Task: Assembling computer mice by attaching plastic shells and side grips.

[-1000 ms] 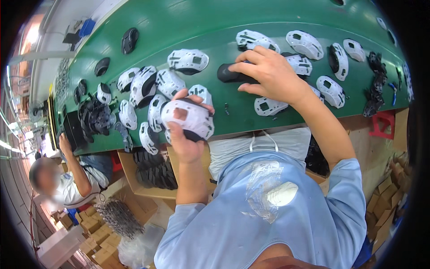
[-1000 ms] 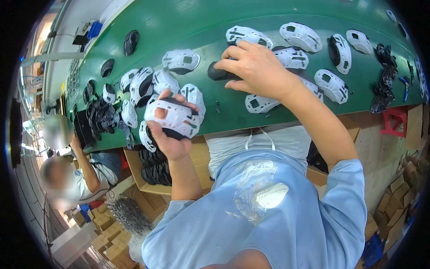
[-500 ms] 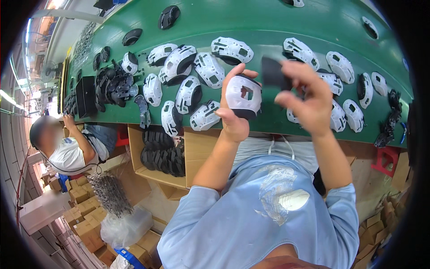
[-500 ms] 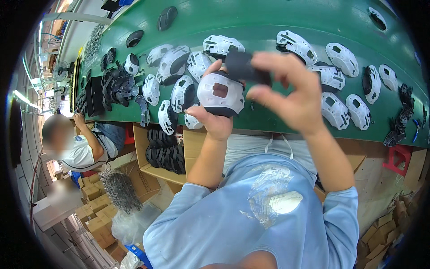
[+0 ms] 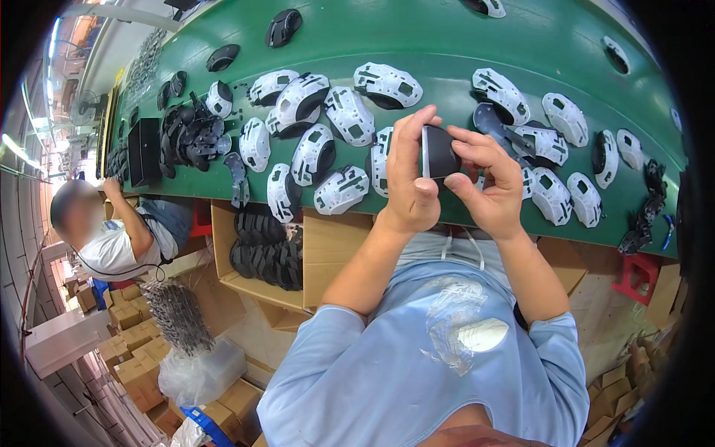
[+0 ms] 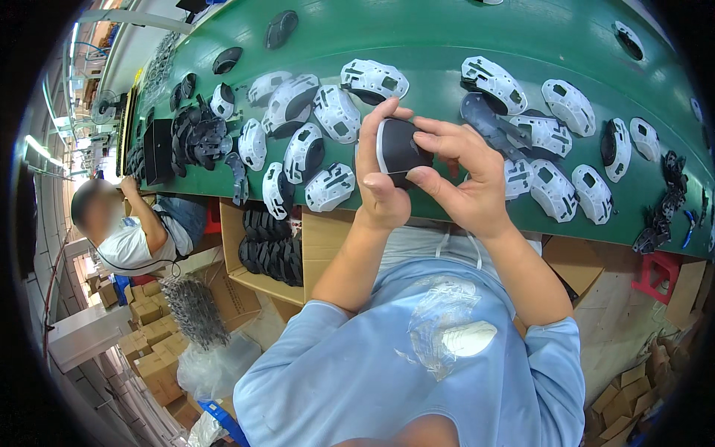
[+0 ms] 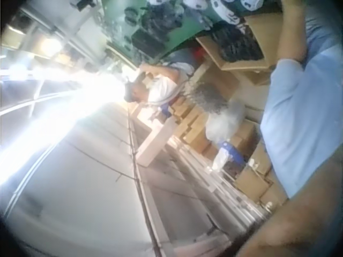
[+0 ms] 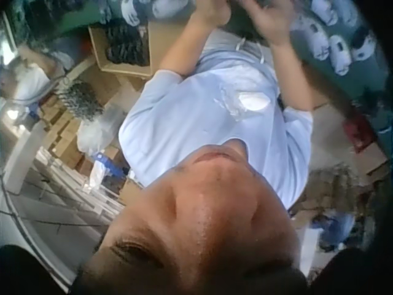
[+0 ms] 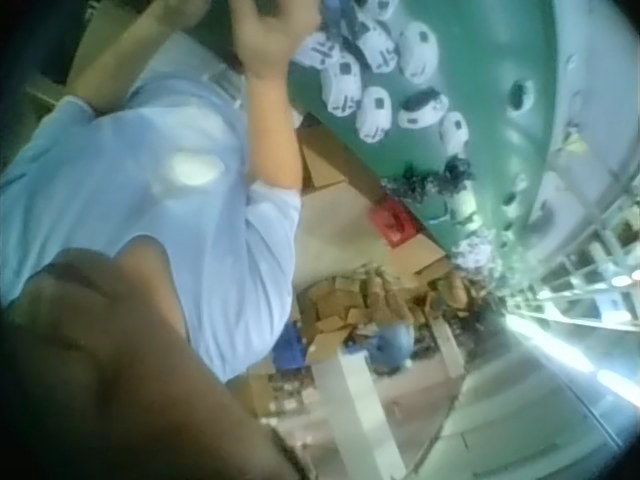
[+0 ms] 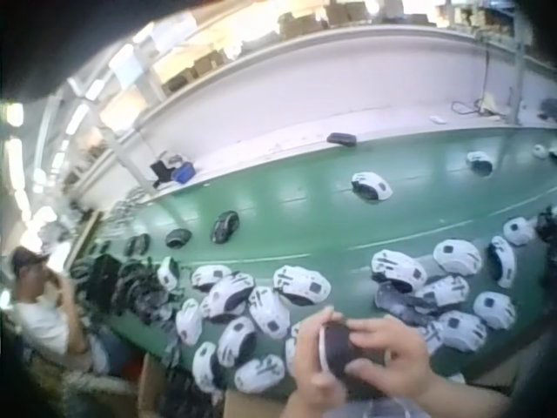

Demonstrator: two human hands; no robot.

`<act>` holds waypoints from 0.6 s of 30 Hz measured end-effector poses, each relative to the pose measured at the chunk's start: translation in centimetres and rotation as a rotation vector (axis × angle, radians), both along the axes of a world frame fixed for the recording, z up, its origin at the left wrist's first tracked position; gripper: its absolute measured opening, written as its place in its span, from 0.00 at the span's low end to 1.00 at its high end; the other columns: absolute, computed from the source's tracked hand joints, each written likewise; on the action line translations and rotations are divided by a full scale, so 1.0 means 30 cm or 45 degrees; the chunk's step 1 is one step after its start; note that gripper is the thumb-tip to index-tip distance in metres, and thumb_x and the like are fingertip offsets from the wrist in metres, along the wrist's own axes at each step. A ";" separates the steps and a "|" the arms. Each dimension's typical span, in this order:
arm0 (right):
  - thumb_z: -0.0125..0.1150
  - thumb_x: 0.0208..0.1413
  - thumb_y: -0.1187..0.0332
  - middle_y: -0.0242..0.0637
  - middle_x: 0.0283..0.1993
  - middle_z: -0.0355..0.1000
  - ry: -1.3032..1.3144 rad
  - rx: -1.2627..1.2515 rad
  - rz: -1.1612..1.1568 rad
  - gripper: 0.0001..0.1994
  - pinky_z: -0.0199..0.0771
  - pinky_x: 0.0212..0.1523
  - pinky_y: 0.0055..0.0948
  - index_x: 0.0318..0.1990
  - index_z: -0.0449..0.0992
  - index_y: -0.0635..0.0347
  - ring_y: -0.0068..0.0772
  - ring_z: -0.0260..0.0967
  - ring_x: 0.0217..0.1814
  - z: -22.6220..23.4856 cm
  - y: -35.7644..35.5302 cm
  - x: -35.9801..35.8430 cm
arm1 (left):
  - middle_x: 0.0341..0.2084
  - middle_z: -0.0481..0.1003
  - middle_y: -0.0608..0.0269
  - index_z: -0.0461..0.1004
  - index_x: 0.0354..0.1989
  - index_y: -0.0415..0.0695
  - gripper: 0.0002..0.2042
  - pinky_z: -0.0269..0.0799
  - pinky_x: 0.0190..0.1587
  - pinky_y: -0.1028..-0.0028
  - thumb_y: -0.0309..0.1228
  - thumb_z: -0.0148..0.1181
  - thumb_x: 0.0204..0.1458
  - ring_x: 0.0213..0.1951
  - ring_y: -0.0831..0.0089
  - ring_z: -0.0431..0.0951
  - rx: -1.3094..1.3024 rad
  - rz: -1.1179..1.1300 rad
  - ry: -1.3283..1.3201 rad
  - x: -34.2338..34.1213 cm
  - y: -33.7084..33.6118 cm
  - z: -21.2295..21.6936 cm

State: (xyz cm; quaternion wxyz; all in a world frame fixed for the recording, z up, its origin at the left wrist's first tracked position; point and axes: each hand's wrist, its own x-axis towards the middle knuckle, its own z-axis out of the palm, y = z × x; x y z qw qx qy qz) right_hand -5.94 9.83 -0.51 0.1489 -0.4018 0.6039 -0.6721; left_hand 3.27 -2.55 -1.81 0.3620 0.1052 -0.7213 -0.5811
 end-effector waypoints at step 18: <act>0.77 0.43 0.61 0.36 0.54 0.78 0.544 -0.133 -0.133 0.20 0.70 0.50 0.37 0.46 0.84 0.52 0.41 0.70 0.45 0.011 0.018 -0.017 | 0.51 0.72 0.47 0.60 0.65 0.31 0.50 0.74 0.51 0.66 0.72 0.42 0.56 0.48 0.63 0.76 0.313 -0.199 0.159 -0.018 0.053 0.039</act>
